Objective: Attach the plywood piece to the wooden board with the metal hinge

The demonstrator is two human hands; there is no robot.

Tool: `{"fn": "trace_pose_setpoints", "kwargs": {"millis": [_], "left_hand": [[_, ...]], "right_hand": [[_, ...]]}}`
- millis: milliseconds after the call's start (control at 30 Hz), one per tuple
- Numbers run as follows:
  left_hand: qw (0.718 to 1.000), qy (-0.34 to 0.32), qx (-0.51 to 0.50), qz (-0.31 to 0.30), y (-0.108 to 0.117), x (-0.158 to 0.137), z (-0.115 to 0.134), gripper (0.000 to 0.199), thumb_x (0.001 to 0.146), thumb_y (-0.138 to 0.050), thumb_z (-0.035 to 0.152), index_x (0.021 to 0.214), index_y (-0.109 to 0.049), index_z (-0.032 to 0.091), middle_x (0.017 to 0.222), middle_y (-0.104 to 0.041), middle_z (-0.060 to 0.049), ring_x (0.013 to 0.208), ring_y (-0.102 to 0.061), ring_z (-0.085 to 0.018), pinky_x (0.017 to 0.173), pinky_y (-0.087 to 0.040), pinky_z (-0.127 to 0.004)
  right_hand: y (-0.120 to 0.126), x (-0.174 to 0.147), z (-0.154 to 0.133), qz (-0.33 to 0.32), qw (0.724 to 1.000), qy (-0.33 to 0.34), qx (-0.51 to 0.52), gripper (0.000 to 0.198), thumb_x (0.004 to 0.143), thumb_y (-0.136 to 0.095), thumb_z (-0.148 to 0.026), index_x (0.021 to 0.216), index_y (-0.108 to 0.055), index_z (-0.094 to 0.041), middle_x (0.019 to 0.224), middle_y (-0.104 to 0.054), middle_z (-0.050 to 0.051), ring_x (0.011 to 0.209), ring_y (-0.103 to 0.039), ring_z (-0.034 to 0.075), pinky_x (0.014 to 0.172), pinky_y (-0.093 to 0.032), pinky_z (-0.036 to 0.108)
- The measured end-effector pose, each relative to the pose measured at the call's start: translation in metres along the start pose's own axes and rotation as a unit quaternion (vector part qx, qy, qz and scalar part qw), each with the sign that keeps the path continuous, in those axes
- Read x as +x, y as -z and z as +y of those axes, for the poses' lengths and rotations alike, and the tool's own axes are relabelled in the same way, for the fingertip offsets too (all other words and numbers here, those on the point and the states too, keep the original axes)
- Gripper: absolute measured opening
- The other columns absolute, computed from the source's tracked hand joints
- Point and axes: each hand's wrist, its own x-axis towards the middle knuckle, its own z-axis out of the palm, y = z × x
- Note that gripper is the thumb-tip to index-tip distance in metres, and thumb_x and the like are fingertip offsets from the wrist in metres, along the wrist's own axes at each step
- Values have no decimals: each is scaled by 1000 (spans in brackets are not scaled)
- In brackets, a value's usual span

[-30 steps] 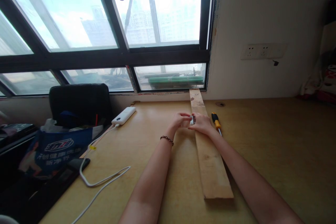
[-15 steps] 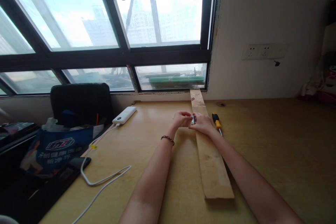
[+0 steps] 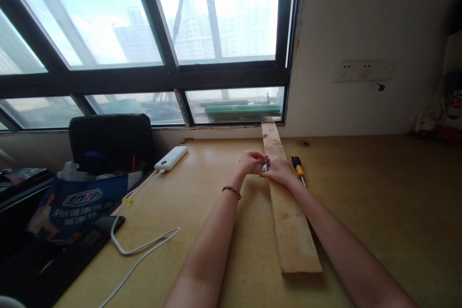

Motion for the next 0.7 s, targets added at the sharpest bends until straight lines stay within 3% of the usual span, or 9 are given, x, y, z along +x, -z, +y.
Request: {"fn": "trace_pose_setpoints", "kwargs": {"millis": [167,700], "left_hand": [[1000,1,11,15,3,0,1,36,47,-75,22,81,-66,13,75,-68,-7,69,-61,-16,66,-46,-28],[998,10,-9,61,0,2,-11,23,46,-75,24,64,-68,13,64,-65,-4,63,-57,-14,62,-44,-25]], "right_hand": [[2,-1,-1,0,1000,-2,0,56,59,-64,-50,106,-51,-22,96,-63,5,87,-58,22,67,-39,28],[3,-1,-3,-4,1000,-7,0,54,59,-64,-51,104,-52,-23,96,-63,4,86,-58,22,65,-38,27]]}}
